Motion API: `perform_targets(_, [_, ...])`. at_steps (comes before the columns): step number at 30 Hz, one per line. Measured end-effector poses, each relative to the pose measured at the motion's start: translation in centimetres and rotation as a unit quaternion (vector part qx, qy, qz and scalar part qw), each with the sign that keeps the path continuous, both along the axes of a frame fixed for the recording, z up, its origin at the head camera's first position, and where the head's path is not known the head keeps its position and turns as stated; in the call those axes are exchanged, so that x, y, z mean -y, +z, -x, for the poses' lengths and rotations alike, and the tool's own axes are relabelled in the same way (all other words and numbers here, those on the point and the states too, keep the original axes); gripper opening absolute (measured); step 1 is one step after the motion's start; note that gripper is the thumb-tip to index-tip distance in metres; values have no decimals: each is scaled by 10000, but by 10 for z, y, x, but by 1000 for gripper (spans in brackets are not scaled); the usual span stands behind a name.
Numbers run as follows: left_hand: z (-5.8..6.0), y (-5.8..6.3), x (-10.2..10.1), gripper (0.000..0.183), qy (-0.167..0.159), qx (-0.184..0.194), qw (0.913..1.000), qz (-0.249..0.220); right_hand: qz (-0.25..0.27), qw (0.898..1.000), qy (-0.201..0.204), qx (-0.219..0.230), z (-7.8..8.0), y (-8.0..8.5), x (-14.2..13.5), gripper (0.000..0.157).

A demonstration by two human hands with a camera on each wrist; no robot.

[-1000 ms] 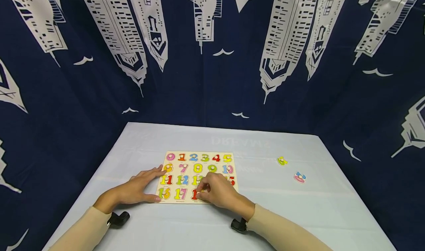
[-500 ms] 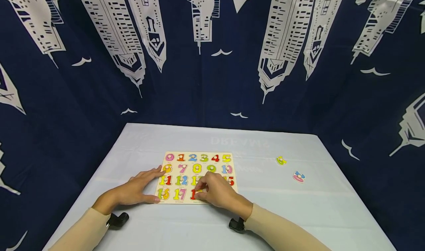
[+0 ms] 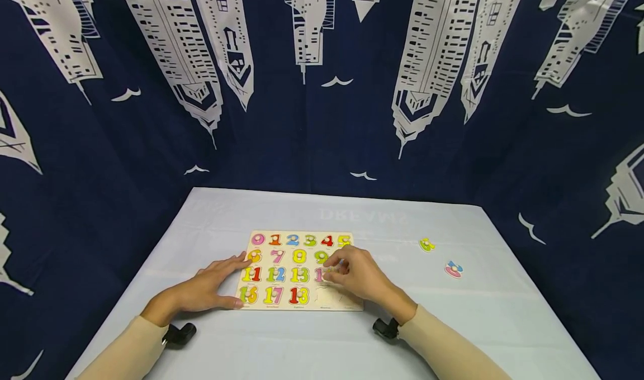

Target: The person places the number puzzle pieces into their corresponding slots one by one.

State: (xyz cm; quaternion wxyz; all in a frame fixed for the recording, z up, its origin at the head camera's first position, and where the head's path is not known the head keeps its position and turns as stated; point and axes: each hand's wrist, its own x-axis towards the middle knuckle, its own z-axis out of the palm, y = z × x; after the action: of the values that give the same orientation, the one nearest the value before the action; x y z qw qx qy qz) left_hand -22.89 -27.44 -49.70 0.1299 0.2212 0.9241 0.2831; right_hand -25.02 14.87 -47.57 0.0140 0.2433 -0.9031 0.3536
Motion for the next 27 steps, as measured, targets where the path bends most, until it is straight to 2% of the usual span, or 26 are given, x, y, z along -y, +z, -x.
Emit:
perform_targets(9, [-1, 0, 0, 100, 45, 36, 10000, -13, -105, 9935, -1075, -369, 31, 1, -87, 22])
perform_targets(14, [-1, 1, -1, 101, 65, 66, 10000, -7, -239, 9869, -1547, -382, 44, -1, -139, 25])
perform_targets(22, [-1, 1, 0, 100, 85, 116, 9999, -18, -480, 9772, -2064, 81, 60, -8, -206, 37])
perform_targets(27, [0, 0, 0, 100, 68, 84, 9999, -8, -523, 9744, -2132, 478, 68, -14, -228, 36])
